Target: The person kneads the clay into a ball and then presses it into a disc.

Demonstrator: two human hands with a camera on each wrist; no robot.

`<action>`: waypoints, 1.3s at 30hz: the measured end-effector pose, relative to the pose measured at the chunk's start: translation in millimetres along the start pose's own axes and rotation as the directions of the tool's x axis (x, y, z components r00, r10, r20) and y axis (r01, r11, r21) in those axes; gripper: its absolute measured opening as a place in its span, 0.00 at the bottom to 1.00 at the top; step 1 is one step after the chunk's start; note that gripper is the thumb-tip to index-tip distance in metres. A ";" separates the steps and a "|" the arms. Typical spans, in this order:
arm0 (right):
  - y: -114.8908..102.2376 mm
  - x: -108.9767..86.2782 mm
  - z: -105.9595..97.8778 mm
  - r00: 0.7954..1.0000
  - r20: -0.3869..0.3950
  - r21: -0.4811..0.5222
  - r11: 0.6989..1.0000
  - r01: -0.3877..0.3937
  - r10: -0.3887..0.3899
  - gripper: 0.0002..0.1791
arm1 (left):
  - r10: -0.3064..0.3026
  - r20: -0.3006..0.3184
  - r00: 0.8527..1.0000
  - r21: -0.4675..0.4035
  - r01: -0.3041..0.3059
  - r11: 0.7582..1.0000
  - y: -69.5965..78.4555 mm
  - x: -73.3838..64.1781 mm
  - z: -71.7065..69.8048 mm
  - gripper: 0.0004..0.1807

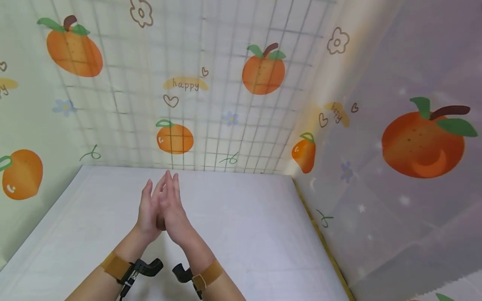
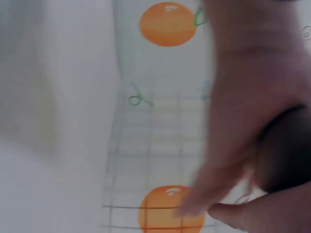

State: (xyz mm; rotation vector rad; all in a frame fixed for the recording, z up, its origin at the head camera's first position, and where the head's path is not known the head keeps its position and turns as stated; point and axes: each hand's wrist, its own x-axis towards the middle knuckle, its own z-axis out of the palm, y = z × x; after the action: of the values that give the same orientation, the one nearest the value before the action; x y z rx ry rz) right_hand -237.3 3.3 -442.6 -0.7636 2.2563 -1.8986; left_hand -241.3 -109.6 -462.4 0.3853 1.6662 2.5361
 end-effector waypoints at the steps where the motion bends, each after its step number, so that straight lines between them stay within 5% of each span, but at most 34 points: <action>1: -3.6 0.6 0.2 1.000 0.003 -0.015 1.000 0.001 -0.001 0.43 | -0.030 -0.011 0.999 -0.005 0.030 1.000 -2.1 -0.1 0.0 0.44; 5: -11.0 6.9 -2.5 1.000 -0.006 -0.078 0.997 -0.013 0.013 0.41 | -0.095 -0.018 0.995 -0.009 0.095 0.995 -11.6 -5.4 3.2 0.46; 12: 5.4 19.8 -9.5 0.996 -0.045 -0.135 0.988 -0.077 0.071 0.36 | 0.008 -0.026 1.000 -0.078 -0.010 0.997 -10.6 -11.7 10.4 0.45; 21: 3.7 4.8 0.0 0.999 0.023 -0.014 0.999 -0.039 0.039 0.41 | 0.050 -0.043 0.998 -0.043 -0.052 0.998 9.7 -6.4 1.8 0.44; 29: -19.2 10.9 -9.4 0.999 0.046 -0.052 0.999 0.010 -0.008 0.41 | 0.010 -0.063 0.998 -0.043 -0.012 0.999 -1.0 -7.9 12.7 0.43; 39: 5.8 14.4 -19.6 0.997 0.041 -0.003 0.998 -0.065 0.065 0.36 | 0.032 -0.080 0.996 -0.066 -0.037 0.997 5.3 -9.5 20.8 0.43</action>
State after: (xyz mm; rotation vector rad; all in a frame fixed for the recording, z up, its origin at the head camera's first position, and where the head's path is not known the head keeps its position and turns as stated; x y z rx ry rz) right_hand -259.1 15.3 -440.3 -0.7142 2.2305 -1.8353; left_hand -226.6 -95.2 -451.3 0.3159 1.6075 2.6579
